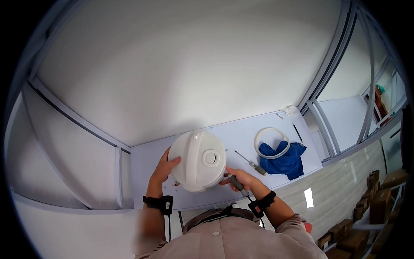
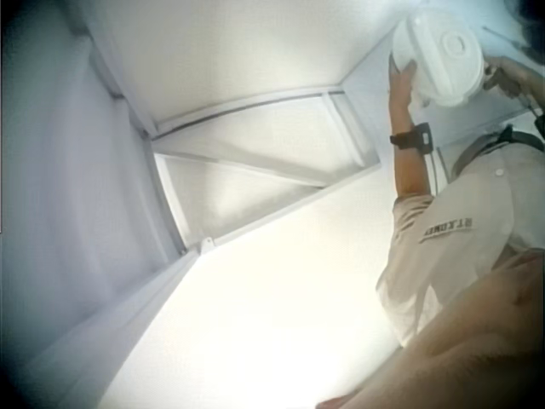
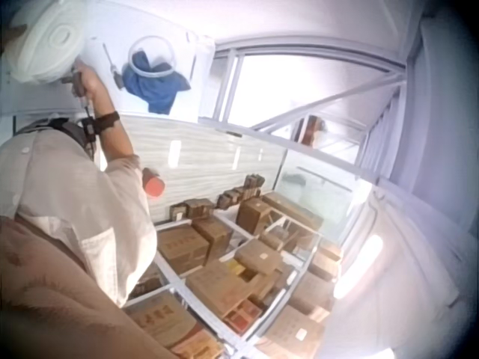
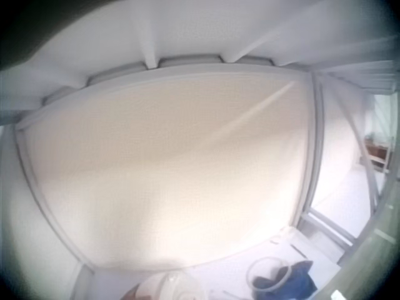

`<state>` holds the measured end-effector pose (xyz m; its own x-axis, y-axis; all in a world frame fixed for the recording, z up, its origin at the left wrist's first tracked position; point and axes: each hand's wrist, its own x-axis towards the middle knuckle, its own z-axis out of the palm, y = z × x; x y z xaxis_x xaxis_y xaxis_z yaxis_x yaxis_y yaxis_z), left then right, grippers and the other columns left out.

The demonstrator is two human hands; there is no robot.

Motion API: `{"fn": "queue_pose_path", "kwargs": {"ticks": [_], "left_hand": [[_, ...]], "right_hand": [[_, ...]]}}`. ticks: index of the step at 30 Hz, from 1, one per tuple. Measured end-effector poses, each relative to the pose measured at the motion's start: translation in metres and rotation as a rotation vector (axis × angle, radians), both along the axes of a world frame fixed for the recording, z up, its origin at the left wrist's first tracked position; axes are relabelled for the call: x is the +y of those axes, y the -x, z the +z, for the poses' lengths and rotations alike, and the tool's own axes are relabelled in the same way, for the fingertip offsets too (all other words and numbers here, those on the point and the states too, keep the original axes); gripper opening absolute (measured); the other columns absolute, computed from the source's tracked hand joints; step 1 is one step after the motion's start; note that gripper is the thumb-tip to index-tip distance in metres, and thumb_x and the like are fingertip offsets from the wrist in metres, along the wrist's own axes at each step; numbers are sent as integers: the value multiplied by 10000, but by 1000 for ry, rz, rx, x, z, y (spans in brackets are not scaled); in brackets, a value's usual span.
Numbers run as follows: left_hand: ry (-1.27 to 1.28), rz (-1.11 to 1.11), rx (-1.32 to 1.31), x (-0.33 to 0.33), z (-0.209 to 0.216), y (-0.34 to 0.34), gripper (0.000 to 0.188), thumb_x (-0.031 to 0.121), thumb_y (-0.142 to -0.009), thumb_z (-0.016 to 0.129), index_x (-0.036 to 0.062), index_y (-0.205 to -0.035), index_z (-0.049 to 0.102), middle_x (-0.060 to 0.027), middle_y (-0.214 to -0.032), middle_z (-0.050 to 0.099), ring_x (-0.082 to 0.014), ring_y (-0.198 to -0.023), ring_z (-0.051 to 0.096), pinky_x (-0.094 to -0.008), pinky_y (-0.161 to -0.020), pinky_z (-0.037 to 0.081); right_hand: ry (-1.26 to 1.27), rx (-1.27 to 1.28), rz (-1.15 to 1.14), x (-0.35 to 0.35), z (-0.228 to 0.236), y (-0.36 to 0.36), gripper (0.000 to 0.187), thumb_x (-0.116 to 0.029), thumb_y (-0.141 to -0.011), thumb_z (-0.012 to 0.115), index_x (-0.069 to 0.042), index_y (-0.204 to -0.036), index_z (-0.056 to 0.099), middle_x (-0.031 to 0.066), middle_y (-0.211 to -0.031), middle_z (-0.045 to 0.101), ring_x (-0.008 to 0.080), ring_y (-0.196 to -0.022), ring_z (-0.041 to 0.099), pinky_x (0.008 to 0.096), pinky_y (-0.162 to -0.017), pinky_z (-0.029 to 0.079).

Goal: The person disassembles a white cylindrical appliance on a workbench. They remove the top cover, unscrew the base, detach internal wiring, and wipe the cover with a blue cloth.

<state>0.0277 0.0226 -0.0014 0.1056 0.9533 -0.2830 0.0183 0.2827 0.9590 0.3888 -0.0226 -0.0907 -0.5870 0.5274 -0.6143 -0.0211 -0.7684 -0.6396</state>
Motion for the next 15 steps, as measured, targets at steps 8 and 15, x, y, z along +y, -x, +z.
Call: {"fn": "queue_pose_path", "kwargs": {"ticks": [8,15], "left_hand": [[-370,109,806,-1,51,-33,747,266,-891,831,55,-1549,546,-198,-1480,610,-328,-1306,617,-455,-1085,528],[-475,40,1136,-11,85,-130,682,316,-925,793,75,-1519,558,-244,-1374,603,-425,-1227,638,-501,-1027,551]], "right_hand": [[-113,-226,96,-8,-2,-6,859,-722,-1049,531,-12,-1530,513,168,-1309,736,142,-562,560,309,-514,510],[-256,-423,92,-14,-1,-12,662,-552,-1055,622,-49,-1483,582,68,-1131,781,132,-601,558,295,-519,489]]}}
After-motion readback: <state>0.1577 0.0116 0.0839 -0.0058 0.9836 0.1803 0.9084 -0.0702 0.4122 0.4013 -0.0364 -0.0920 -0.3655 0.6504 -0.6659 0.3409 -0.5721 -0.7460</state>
